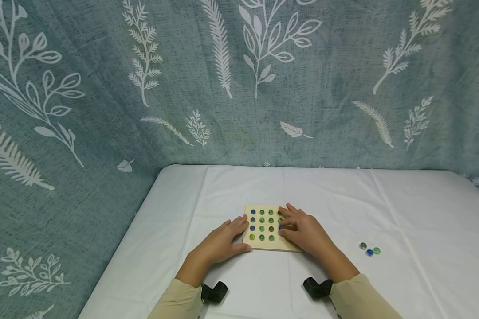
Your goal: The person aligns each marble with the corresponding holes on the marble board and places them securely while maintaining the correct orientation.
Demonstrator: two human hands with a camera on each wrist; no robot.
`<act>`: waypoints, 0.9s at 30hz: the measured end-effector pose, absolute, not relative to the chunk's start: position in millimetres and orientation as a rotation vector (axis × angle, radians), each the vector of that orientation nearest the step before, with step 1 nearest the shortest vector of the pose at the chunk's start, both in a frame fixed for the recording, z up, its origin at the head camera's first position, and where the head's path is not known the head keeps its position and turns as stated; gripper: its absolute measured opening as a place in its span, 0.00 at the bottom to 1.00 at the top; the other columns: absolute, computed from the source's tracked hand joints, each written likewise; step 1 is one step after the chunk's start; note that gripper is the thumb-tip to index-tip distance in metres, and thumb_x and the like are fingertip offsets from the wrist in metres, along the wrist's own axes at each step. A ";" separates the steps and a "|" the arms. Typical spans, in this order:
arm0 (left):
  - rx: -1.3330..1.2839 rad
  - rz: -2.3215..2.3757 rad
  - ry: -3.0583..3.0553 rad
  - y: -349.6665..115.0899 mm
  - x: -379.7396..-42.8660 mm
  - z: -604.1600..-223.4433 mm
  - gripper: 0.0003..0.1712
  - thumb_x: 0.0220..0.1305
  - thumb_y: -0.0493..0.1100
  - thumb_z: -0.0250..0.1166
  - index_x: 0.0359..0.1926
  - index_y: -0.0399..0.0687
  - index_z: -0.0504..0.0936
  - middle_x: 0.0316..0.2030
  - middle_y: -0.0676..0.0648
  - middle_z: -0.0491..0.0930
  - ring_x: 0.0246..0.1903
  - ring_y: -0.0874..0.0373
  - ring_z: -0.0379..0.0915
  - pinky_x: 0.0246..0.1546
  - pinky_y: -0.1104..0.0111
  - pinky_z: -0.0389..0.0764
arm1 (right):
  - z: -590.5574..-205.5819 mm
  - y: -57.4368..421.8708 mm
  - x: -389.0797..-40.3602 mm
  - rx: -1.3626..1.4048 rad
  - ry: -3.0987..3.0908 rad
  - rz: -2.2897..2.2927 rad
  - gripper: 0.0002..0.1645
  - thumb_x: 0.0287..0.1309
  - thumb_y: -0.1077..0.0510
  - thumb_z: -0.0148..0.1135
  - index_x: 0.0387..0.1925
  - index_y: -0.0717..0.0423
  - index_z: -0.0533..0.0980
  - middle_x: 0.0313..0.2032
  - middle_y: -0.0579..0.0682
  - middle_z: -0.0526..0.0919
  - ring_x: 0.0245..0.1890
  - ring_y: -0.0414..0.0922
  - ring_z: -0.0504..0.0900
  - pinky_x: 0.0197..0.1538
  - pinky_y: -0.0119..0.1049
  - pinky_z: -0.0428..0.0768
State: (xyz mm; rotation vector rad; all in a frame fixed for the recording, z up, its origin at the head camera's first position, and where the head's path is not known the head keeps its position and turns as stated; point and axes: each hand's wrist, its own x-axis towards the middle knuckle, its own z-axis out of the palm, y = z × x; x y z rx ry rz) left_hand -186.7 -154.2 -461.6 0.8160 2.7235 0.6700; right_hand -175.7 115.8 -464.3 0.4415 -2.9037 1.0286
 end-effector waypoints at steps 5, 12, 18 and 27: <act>0.813 0.667 2.721 -154.2 -186.3 -461.4 0.45 0.61 0.61 0.67 0.73 0.49 0.64 0.76 0.53 0.55 0.75 0.55 0.51 0.74 0.56 0.56 | -465.6 115.0 -175.7 0.451 -2.913 1.009 0.14 0.56 0.55 0.71 0.44 0.53 0.86 0.68 0.51 0.71 0.73 0.55 0.60 0.74 0.57 0.58; 0.811 0.670 2.723 -154.6 -185.1 -462.3 0.45 0.60 0.62 0.67 0.73 0.50 0.65 0.76 0.53 0.55 0.75 0.54 0.52 0.74 0.55 0.57 | -465.3 114.6 -174.6 0.447 -2.914 1.000 0.14 0.55 0.55 0.71 0.45 0.54 0.86 0.68 0.52 0.70 0.73 0.57 0.60 0.73 0.59 0.59; 0.813 0.676 2.733 -155.0 -185.8 -463.2 0.44 0.60 0.62 0.67 0.73 0.50 0.65 0.75 0.53 0.56 0.75 0.53 0.52 0.74 0.55 0.58 | -464.7 114.2 -174.7 0.453 -2.902 1.013 0.14 0.55 0.55 0.71 0.44 0.54 0.86 0.68 0.52 0.71 0.73 0.57 0.60 0.73 0.59 0.58; 0.827 0.667 2.739 -155.3 -186.2 -463.0 0.44 0.60 0.61 0.67 0.73 0.49 0.65 0.75 0.53 0.56 0.74 0.54 0.53 0.74 0.56 0.58 | -464.4 113.9 -174.7 0.445 -2.906 1.025 0.15 0.55 0.55 0.72 0.45 0.54 0.86 0.69 0.52 0.70 0.73 0.58 0.59 0.73 0.59 0.59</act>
